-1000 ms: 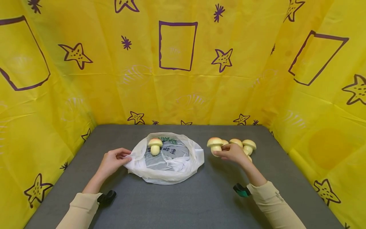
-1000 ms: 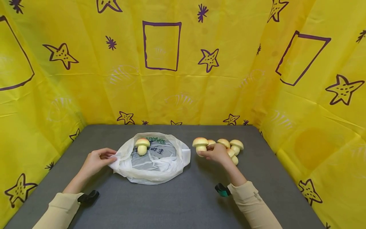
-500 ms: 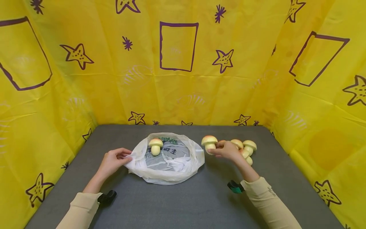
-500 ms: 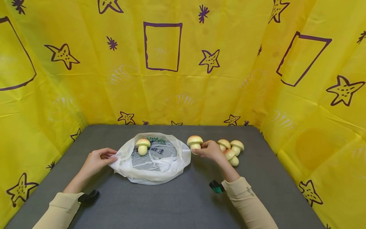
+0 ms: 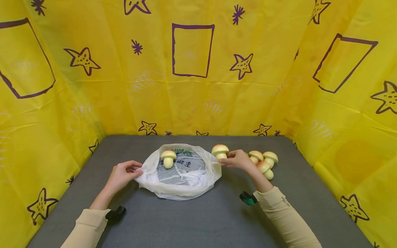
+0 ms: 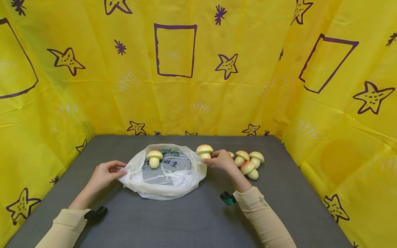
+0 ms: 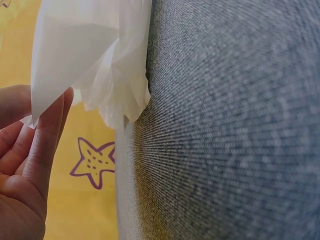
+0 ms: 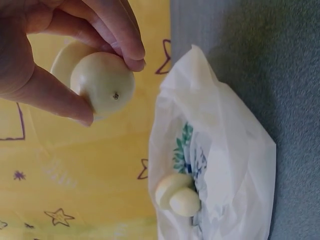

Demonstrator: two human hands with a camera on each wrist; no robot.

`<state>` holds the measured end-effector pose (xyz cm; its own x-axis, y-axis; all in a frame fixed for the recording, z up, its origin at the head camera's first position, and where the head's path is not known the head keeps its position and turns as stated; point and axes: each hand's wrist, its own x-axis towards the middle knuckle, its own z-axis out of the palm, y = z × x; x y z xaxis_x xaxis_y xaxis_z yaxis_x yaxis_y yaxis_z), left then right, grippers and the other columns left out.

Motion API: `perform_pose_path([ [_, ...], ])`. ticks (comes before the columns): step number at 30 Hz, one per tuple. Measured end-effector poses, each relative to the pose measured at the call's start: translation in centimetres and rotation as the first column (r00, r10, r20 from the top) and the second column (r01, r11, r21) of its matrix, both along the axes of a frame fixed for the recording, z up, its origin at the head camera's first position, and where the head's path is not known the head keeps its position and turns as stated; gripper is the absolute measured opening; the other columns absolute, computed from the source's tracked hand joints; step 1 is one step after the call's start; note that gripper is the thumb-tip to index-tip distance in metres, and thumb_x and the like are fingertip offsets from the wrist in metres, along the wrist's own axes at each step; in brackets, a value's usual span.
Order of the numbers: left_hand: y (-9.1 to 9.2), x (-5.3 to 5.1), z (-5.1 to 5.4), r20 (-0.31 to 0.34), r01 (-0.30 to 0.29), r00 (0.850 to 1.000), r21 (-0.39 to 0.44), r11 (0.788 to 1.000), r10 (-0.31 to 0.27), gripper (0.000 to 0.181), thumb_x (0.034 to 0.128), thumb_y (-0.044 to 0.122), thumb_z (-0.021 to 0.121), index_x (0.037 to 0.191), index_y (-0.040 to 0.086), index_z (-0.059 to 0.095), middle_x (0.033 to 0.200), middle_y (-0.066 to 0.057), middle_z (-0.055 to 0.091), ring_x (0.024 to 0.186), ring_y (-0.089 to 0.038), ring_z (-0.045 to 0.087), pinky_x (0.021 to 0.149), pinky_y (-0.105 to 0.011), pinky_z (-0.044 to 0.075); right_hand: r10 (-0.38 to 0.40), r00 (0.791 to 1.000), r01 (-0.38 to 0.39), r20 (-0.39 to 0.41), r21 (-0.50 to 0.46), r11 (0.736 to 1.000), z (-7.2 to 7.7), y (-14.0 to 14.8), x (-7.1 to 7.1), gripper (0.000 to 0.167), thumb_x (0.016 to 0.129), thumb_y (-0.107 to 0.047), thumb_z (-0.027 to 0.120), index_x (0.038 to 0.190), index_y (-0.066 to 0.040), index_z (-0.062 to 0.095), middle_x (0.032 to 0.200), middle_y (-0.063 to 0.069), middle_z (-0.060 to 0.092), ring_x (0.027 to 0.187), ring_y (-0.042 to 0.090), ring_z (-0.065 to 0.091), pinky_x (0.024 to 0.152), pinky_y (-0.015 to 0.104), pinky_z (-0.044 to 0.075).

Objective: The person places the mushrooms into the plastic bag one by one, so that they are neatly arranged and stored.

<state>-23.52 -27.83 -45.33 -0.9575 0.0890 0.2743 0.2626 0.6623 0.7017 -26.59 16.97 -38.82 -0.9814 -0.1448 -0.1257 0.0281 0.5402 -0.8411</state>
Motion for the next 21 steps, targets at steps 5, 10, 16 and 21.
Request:
perform_pose_path([
  [5, 0.1, 0.1, 0.1, 0.001, -0.004, 1.0, -0.001, 1.0, 0.004, 0.02, 0.0796, 0.018, 0.077, 0.097, 0.009, 0.071, 0.09, -0.007, 0.071, 0.073, -0.006, 0.061, 0.065, -0.018, 0.051, 0.011, 1.0, -0.011, 0.011, -0.003, 1.0, 0.0, -0.6, -0.3, 0.049, 0.079, -0.031, 0.076, 0.108, 0.007, 0.065, 0.099, 0.019, 0.07, 0.087, 0.031, 0.07, 0.075, 0.036, 0.057],
  [10, 0.2, 0.1, 0.1, 0.004, -0.006, 1.0, -0.003, 1.0, 0.006, 0.02, 0.0795, 0.018, 0.077, 0.097, 0.009, 0.071, 0.09, -0.007, 0.071, 0.073, -0.006, 0.061, 0.065, -0.018, 0.051, 0.041, 0.999, -0.04, 0.023, -0.042, 0.998, 0.0, -1.2, -0.6, 0.048, 0.081, -0.028, 0.075, 0.108, 0.01, 0.063, 0.094, 0.019, 0.07, 0.087, 0.032, 0.07, 0.072, 0.032, 0.057],
  [16, 0.1, 0.1, -0.1, 0.004, -0.002, 1.0, 0.012, 1.0, 0.002, 0.02, 0.0795, 0.019, 0.077, 0.097, 0.009, 0.071, 0.09, -0.007, 0.071, 0.073, -0.006, 0.061, 0.065, -0.018, 0.051, 0.054, 0.998, -0.053, 0.018, -0.041, 0.998, 0.2, -2.2, -0.7, 0.044, 0.081, -0.029, 0.075, 0.105, 0.007, 0.066, 0.087, 0.013, 0.071, 0.089, 0.034, 0.069, 0.072, 0.032, 0.057],
  [21, 0.1, 0.1, -0.2, 0.004, 0.0, 1.0, 0.006, 1.0, 0.0, 0.02, 0.0798, 0.019, 0.077, 0.097, 0.009, 0.071, 0.09, -0.007, 0.071, 0.074, -0.006, 0.062, 0.066, -0.018, 0.051, 0.035, 0.999, -0.035, 0.026, -0.029, 0.999, 0.1, -3.1, -1.1, 0.045, 0.079, -0.031, 0.077, 0.104, 0.005, 0.067, 0.084, 0.013, 0.072, 0.085, 0.031, 0.07, 0.074, 0.035, 0.057],
])
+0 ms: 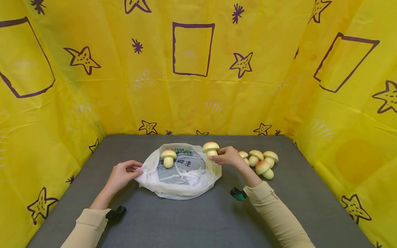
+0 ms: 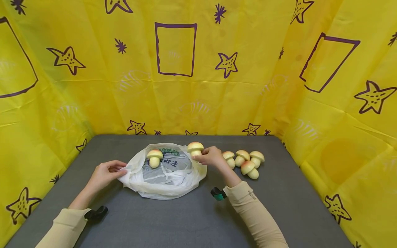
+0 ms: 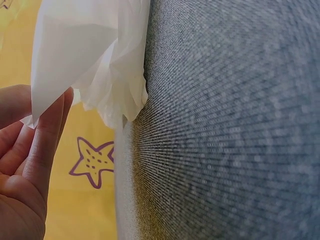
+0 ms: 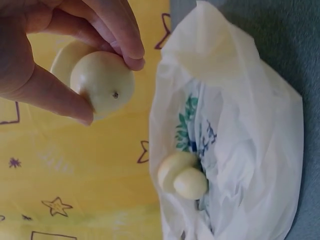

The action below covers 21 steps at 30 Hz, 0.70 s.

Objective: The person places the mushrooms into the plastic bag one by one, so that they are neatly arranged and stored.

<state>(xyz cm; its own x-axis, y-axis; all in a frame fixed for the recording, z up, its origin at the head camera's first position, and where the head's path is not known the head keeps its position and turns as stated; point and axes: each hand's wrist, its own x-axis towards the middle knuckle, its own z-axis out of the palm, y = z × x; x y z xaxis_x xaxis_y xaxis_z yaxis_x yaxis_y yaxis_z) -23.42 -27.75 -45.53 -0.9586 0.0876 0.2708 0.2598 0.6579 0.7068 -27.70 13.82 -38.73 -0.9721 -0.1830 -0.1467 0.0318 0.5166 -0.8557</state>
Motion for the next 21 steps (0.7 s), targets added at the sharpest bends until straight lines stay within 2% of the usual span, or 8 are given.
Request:
perform_pose_path([
  [4, -0.1, 0.1, 0.0, 0.004, -0.002, 1.0, 0.003, 1.0, 0.002, 0.021, 0.0799, 0.02, 0.077, 0.097, 0.01, 0.071, 0.091, -0.007, 0.071, 0.075, -0.006, 0.062, 0.066, -0.018, 0.052, 0.009, 1.0, -0.009, 0.01, -0.009, 1.0, 0.1, -0.7, -0.2, 0.046, 0.08, -0.031, 0.076, 0.106, 0.005, 0.067, 0.089, 0.016, 0.072, 0.087, 0.031, 0.07, 0.079, 0.04, 0.056],
  [15, -0.3, -0.1, -0.1, -0.01, -0.001, 1.0, -0.006, 1.0, 0.001, 0.021, 0.0797, 0.021, 0.077, 0.096, 0.011, 0.071, 0.091, -0.007, 0.071, 0.073, -0.005, 0.062, 0.065, -0.019, 0.052, 0.027, 0.999, -0.026, 0.037, -0.038, 0.999, 0.7, -2.8, -0.9, 0.049, 0.079, -0.031, 0.077, 0.109, 0.006, 0.065, 0.095, 0.019, 0.07, 0.091, 0.034, 0.069, 0.081, 0.042, 0.055],
  [21, -0.3, -0.1, -0.1, -0.007, 0.003, 1.0, 0.002, 1.0, -0.003, 0.021, 0.0801, 0.021, 0.077, 0.097, 0.01, 0.071, 0.091, -0.007, 0.071, 0.074, -0.005, 0.062, 0.065, -0.019, 0.051, 0.041, 0.998, -0.04, 0.053, -0.019, 0.999, 0.4, -3.9, -1.4, 0.052, 0.08, -0.033, 0.076, 0.112, 0.006, 0.064, 0.099, 0.019, 0.069, 0.093, 0.034, 0.068, 0.08, 0.04, 0.055],
])
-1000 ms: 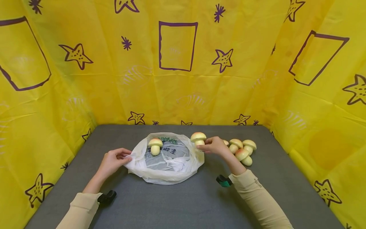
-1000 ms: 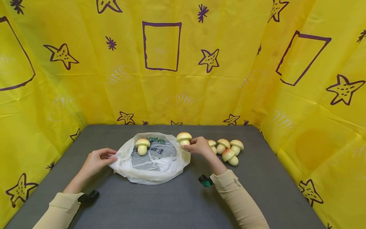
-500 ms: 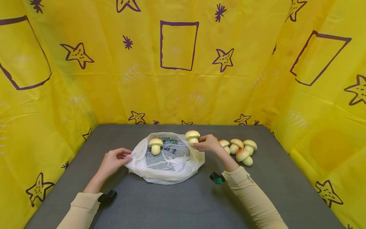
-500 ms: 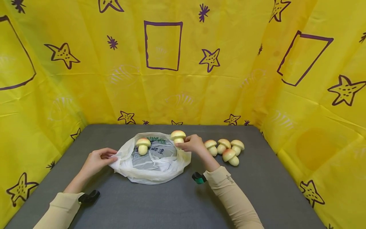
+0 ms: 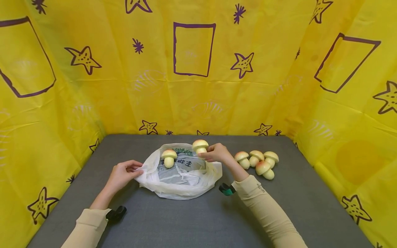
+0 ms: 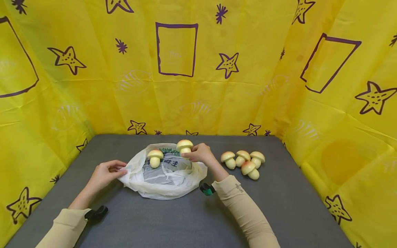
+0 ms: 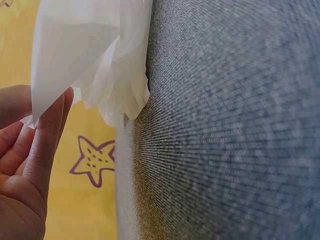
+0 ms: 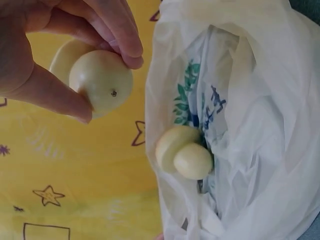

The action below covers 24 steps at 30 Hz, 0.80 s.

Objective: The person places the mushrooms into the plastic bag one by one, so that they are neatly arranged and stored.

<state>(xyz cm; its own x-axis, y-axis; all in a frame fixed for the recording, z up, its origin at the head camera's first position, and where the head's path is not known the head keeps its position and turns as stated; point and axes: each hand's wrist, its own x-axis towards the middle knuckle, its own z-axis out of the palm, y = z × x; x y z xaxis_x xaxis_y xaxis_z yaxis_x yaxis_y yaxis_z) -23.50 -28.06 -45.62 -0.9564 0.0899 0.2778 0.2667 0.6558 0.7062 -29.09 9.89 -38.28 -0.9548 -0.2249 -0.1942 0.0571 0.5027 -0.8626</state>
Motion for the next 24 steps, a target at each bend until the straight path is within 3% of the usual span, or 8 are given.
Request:
perform_pose_path([
  [13, 0.1, 0.1, -0.1, 0.003, -0.004, 1.0, 0.004, 1.0, 0.004, 0.021, 0.0798, 0.02, 0.077, 0.097, 0.01, 0.071, 0.091, -0.007, 0.071, 0.074, -0.006, 0.062, 0.066, -0.018, 0.052, -0.021, 0.999, 0.021, 0.03, -0.017, 1.0, -1.0, -1.8, -1.2, 0.046, 0.077, -0.034, 0.078, 0.101, 0.004, 0.068, 0.087, 0.016, 0.072, 0.091, 0.035, 0.069, 0.082, 0.043, 0.054],
  [24, 0.1, 0.2, -0.3, 0.016, -0.01, 1.0, -0.014, 1.0, 0.01, 0.021, 0.08, 0.022, 0.077, 0.097, 0.01, 0.071, 0.092, -0.007, 0.071, 0.075, -0.007, 0.062, 0.066, -0.019, 0.052, -0.039, 0.998, 0.038, 0.051, 0.024, 0.999, -2.0, -3.7, -2.4, 0.043, 0.075, -0.037, 0.08, 0.091, 0.001, 0.069, 0.084, 0.016, 0.071, 0.089, 0.034, 0.069, 0.082, 0.043, 0.054],
])
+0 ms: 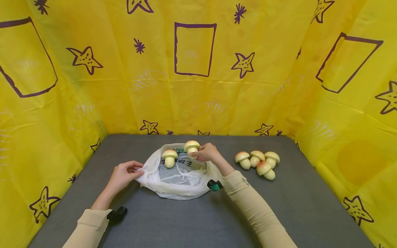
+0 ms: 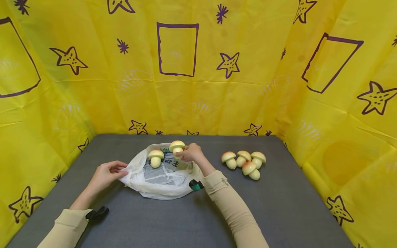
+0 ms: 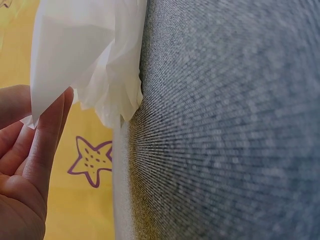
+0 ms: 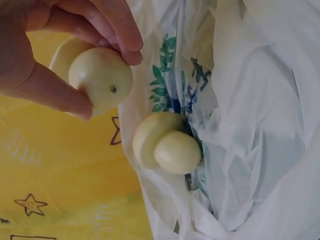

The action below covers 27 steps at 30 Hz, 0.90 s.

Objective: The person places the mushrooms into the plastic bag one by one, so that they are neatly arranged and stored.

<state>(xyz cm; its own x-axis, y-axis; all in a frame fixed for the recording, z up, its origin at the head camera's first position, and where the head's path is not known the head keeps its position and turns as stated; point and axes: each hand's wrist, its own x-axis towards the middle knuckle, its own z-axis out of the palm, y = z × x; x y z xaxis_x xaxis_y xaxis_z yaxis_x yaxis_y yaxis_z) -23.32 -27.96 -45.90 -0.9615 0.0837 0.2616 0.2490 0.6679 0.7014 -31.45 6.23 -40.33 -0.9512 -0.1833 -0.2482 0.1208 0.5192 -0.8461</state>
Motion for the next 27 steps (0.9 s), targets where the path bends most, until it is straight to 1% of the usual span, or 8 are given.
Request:
perform_pose_path([
  [3, 0.1, 0.1, 0.1, 0.003, -0.004, 1.0, 0.003, 1.0, 0.004, 0.021, 0.0798, 0.021, 0.077, 0.097, 0.01, 0.071, 0.092, -0.006, 0.071, 0.075, -0.008, 0.063, 0.066, -0.019, 0.052, -0.007, 1.0, 0.007, 0.01, 0.006, 1.0, -0.2, -0.5, -0.2, 0.043, 0.074, -0.037, 0.081, 0.09, 0.001, 0.069, 0.085, 0.017, 0.071, 0.089, 0.033, 0.069, 0.081, 0.042, 0.055],
  [9, 0.1, 0.2, 0.2, 0.013, -0.001, 1.0, 0.004, 1.0, 0.001, 0.022, 0.0803, 0.022, 0.076, 0.098, 0.01, 0.071, 0.092, -0.007, 0.071, 0.076, -0.011, 0.063, 0.066, -0.019, 0.052, -0.023, 1.0, 0.023, 0.02, -0.005, 1.0, -0.5, -1.3, -0.3, 0.045, 0.074, -0.035, 0.081, 0.096, 0.002, 0.068, 0.089, 0.02, 0.071, 0.089, 0.035, 0.069, 0.082, 0.043, 0.054],
  [14, 0.1, 0.1, 0.2, 0.026, -0.003, 1.0, 0.009, 1.0, 0.003, 0.023, 0.0806, 0.023, 0.076, 0.099, 0.01, 0.071, 0.092, -0.007, 0.071, 0.077, -0.014, 0.063, 0.067, -0.019, 0.052, -0.031, 0.999, 0.031, 0.033, -0.004, 1.0, -0.9, -1.8, -0.5, 0.043, 0.074, -0.034, 0.081, 0.092, 0.002, 0.068, 0.095, 0.023, 0.07, 0.09, 0.036, 0.069, 0.081, 0.043, 0.055],
  [21, 0.0, 0.1, 0.2, 0.028, 0.002, 1.0, 0.008, 1.0, -0.002, 0.023, 0.0806, 0.023, 0.076, 0.099, 0.011, 0.071, 0.092, -0.006, 0.071, 0.077, -0.013, 0.063, 0.067, -0.019, 0.052, -0.067, 0.996, 0.066, 0.054, 0.004, 0.998, -1.3, -2.6, -0.7, 0.042, 0.073, -0.031, 0.082, 0.093, 0.003, 0.067, 0.092, 0.021, 0.069, 0.09, 0.034, 0.069, 0.08, 0.041, 0.055],
  [27, -0.1, 0.2, 0.1, 0.028, 0.005, 1.0, 0.01, 1.0, -0.006, 0.023, 0.0806, 0.025, 0.076, 0.099, 0.011, 0.071, 0.092, -0.006, 0.071, 0.077, -0.012, 0.062, 0.067, -0.019, 0.052, -0.075, 0.996, 0.073, 0.055, 0.031, 0.997, -1.7, -3.3, -1.0, 0.043, 0.073, -0.032, 0.082, 0.092, 0.003, 0.066, 0.087, 0.017, 0.068, 0.086, 0.032, 0.07, 0.077, 0.039, 0.056],
])
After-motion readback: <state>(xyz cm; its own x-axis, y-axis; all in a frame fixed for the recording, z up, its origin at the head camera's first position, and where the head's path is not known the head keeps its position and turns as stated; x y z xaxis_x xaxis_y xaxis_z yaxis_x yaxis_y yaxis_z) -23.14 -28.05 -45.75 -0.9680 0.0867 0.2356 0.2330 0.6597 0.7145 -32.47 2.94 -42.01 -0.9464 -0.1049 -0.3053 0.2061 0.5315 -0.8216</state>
